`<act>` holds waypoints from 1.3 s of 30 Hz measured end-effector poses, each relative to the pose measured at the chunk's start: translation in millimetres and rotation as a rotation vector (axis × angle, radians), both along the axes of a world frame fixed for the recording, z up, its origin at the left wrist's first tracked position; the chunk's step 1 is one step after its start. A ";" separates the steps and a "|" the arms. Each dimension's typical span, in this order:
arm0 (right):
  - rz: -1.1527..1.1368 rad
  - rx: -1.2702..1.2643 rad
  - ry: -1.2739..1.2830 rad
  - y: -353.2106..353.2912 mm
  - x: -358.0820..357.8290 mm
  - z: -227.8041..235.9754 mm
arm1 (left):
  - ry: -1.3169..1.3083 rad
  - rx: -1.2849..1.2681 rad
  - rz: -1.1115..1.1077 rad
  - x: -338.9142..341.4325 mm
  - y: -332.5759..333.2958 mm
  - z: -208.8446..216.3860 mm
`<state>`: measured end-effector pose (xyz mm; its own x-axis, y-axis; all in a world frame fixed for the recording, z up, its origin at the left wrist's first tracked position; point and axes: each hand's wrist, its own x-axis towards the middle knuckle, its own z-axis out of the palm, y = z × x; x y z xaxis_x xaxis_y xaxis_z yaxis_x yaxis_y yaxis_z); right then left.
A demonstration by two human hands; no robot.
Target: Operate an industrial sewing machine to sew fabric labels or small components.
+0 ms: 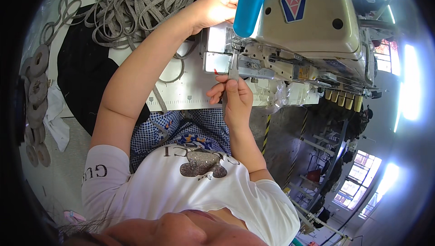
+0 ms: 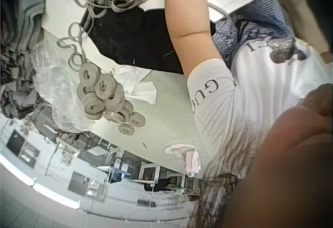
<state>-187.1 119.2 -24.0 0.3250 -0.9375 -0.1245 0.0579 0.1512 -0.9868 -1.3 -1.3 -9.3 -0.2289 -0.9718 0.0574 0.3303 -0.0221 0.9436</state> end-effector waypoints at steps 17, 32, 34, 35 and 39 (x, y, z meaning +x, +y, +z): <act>0.034 -0.004 0.044 -0.6 -3.6 1.8 | 0.005 -0.021 0.003 -0.7 -2.8 -4.6; 0.052 -0.508 1.055 19.5 -70.1 -22.3 | -0.055 0.002 0.032 -1.7 -1.8 -4.7; 0.113 -0.463 0.990 16.1 -68.6 -19.7 | -0.057 0.000 0.039 -1.5 -3.2 -8.2; 0.111 -0.466 0.989 13.4 -69.8 -19.7 | -0.064 -0.004 0.044 -1.0 -3.4 -9.2; 0.255 -0.442 0.920 1.2 -78.3 -20.8 | -0.087 -0.006 0.054 -3.1 -3.4 -7.3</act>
<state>-265.4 120.4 -44.8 0.4726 -0.8770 -0.0867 -0.7249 -0.3309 -0.6042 -4.4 -4.7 -16.6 -0.1802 -0.9826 0.0452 0.2478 -0.0009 0.9688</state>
